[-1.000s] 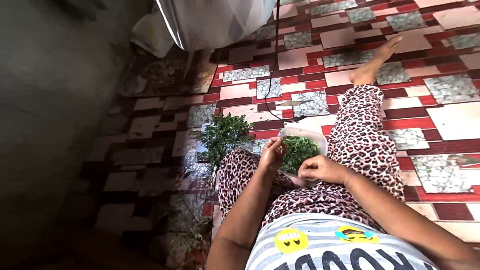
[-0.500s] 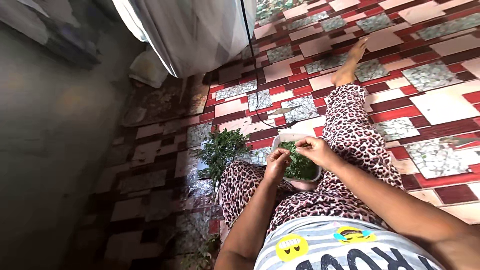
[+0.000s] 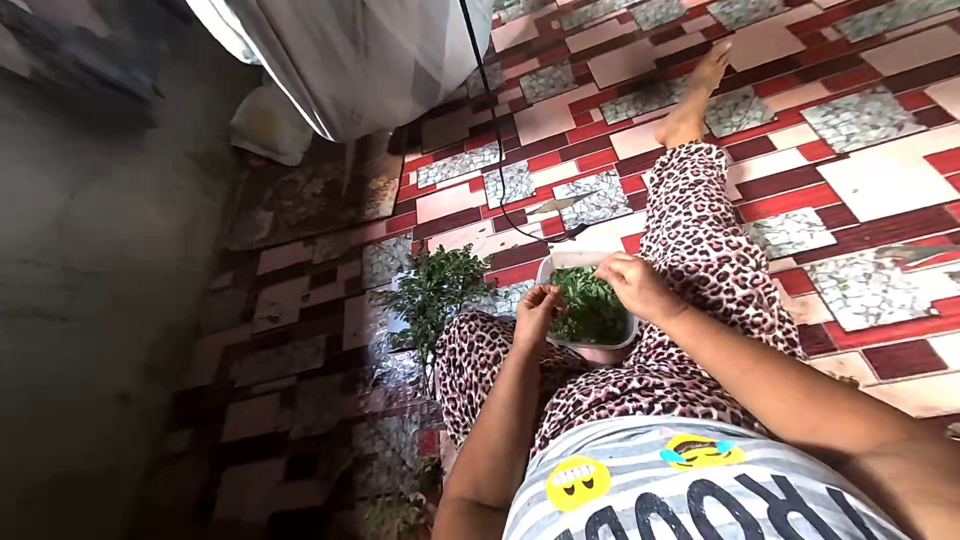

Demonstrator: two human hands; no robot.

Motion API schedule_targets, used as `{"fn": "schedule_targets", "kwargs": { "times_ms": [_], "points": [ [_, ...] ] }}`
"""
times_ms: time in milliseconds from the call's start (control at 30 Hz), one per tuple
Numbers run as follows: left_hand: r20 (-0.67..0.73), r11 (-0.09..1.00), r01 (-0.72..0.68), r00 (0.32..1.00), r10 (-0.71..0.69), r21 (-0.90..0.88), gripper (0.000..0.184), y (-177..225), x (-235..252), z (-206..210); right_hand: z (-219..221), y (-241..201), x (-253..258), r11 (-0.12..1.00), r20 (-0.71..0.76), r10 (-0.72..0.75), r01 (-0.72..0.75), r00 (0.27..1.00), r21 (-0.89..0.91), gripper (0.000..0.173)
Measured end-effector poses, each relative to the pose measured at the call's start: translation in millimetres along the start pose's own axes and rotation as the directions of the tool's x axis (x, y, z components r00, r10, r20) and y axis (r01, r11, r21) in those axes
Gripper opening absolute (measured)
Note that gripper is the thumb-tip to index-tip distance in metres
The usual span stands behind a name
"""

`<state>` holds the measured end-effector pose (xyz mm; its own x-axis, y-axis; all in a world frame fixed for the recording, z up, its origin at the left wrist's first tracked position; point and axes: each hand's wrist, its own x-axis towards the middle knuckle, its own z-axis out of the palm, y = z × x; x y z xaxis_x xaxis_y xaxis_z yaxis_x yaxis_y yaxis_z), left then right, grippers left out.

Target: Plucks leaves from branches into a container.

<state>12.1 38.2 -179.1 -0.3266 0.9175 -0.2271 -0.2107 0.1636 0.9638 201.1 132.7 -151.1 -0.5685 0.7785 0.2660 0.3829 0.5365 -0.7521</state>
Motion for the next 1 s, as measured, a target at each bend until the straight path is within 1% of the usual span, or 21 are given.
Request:
{"fn": "schedule_targets", "kwargs": {
  "times_ms": [67, 133, 200, 267, 333, 367, 433, 500, 533, 600, 667, 767, 900, 967, 1000],
  "points": [
    [-0.018, 0.982, 0.002, 1.000, 0.001, 0.191, 0.019, 5.7, -1.7, -3.5, 1.1, 5.3, -7.5, 0.979, 0.172, 0.088, -0.053, 0.981, -0.199, 0.022],
    [-0.030, 0.939, 0.006, 1.000, 0.004, 0.344, 0.026, 10.2, -4.4, -5.3, 5.9, 9.3, -12.2, 0.959, 0.237, 0.132, -0.063, 0.962, -0.275, 0.023],
    [-0.031, 0.891, -0.016, 0.999, 0.034, 0.454, 0.030, 12.5, -5.9, -7.5, 10.5, 12.8, -14.6, 0.963, 0.227, 0.088, -0.025, 0.970, -0.269, 0.018],
    [-0.023, 0.840, -0.043, 0.998, 0.066, 0.541, 0.035, 15.3, -7.4, -10.1, 17.3, 21.9, -15.7, 0.961, 0.180, 0.004, 0.046, 0.984, -0.272, 0.013],
    [-0.012, 0.757, -0.064, 0.995, 0.094, 0.650, 0.041, 22.2, -10.2, -12.2, 22.6, 28.9, -15.4, 0.956, 0.154, -0.024, 0.068, 0.988, -0.284, 0.009],
    [0.000, 0.701, -0.086, 0.993, 0.122, 0.708, 0.040, 26.1, -11.8, -12.7, 24.7, 31.6, -15.3, 0.957, 0.142, -0.024, 0.063, 0.990, -0.282, 0.009],
    [0.032, 0.585, -0.128, 0.985, 0.171, 0.801, 0.027, 32.5, -16.3, -13.2, 27.3, 35.1, -15.6, 0.963, 0.141, 0.001, 0.037, 0.990, -0.268, 0.005],
    [0.064, 0.494, -0.153, 0.979, 0.193, 0.856, 0.020, 33.1, -19.3, -14.7, 28.1, 36.8, -15.9, 0.966, 0.166, 0.027, 0.017, 0.986, -0.259, 0.023],
    [0.067, 0.466, -0.146, 0.981, 0.182, 0.873, 0.022, 31.9, -19.1, -16.3, 28.4, 37.6, -15.7, 0.967, 0.167, 0.031, 0.013, 0.985, -0.256, 0.029],
    [0.042, 0.444, -0.089, 0.993, 0.114, 0.892, 0.028, 31.8, -18.4, -21.3, 29.1, 40.2, -14.8, 0.970, 0.169, 0.024, 0.018, 0.985, -0.243, 0.030],
    [0.005, 0.485, -0.019, 1.000, 0.031, 0.874, 0.036, 35.8, -18.4, -28.3, 29.9, 43.3, -14.7, 0.969, 0.174, -0.003, 0.046, 0.985, -0.244, 0.025],
    [0.003, 0.610, 0.022, 0.999, -0.041, 0.792, 0.037, 36.4, -20.5, -43.3, 30.7, 46.8, -14.9, 0.967, 0.198, -0.009, 0.058, 0.980, -0.246, 0.023],
    [0.031, 0.719, 0.001, 0.999, -0.031, 0.695, 0.039, 33.2, -26.2, -55.1, 28.8, 44.4, -12.7, 0.972, 0.210, 0.018, 0.032, 0.978, -0.233, 0.022],
    [0.013, 0.800, 0.029, 0.999, -0.045, 0.600, 0.041, 38.4, -29.6, -50.7, 27.7, 41.7, -11.7, 0.980, 0.173, 0.036, 0.000, 0.984, -0.200, 0.023],
    [-0.005, 0.842, 0.041, 0.999, -0.045, 0.537, 0.042, 42.3, -30.8, -45.2, 27.4, 40.3, -11.5, 0.984, 0.153, 0.050, -0.022, 0.987, -0.180, 0.027]
  ]
}}
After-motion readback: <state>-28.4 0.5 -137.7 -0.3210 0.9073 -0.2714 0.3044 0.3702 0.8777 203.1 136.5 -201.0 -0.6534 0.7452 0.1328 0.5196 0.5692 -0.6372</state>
